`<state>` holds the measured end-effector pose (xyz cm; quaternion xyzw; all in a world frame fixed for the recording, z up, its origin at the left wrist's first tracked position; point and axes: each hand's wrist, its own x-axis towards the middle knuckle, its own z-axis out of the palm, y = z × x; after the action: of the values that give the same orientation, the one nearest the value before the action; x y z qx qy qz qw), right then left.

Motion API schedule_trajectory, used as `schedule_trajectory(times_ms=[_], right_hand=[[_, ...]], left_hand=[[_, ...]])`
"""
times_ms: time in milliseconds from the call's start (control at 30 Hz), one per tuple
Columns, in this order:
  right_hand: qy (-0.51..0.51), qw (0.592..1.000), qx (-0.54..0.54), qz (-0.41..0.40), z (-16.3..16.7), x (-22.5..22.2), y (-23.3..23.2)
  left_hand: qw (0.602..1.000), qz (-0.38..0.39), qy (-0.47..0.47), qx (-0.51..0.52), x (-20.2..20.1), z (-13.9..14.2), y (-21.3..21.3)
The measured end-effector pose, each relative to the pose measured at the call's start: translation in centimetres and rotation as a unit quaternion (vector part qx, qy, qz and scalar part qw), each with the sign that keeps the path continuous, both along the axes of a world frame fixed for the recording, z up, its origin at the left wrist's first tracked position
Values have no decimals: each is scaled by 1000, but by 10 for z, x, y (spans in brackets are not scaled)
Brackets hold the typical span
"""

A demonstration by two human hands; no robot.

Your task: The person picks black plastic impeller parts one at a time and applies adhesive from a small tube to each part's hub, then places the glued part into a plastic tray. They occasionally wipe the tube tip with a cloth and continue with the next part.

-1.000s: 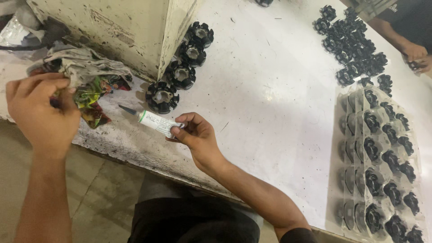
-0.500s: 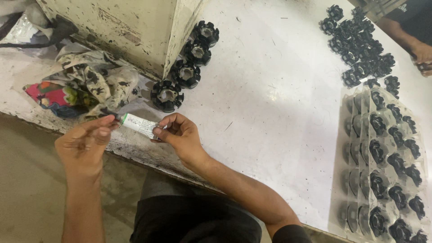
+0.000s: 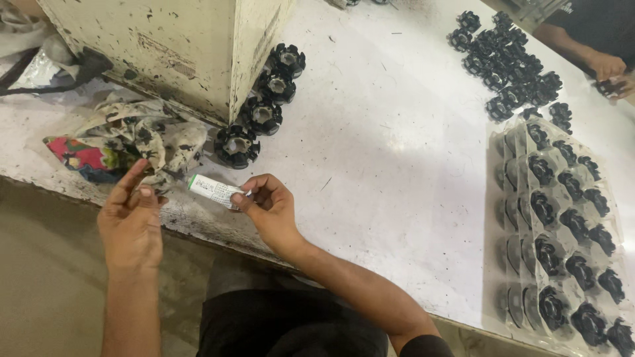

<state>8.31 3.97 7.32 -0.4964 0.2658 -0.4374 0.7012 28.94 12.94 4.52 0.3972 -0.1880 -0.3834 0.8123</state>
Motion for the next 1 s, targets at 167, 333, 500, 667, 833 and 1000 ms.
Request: schedule_trajectory(times_ms=[167, 333, 500, 667, 833, 1000], right_hand=[[114, 992, -35, 37, 3, -3, 10], [90, 995, -29, 38, -1, -1, 12], [119, 992, -21, 46, -5, -10, 20], [106, 992, -8, 61, -5, -18, 29], [129, 989, -34, 58, -9, -23, 41], [92, 987, -22, 126, -7, -29, 50]], left_hand=[[995, -33, 90, 15, -4, -15, -6], [990, -34, 134, -14, -9, -28, -2], [995, 13, 98, 30, -18, -34, 8], [998, 0, -1, 65, -15, -35, 25], [995, -38, 84, 44, -9, -42, 34], [996, -5, -5, 84, -8, -50, 50]])
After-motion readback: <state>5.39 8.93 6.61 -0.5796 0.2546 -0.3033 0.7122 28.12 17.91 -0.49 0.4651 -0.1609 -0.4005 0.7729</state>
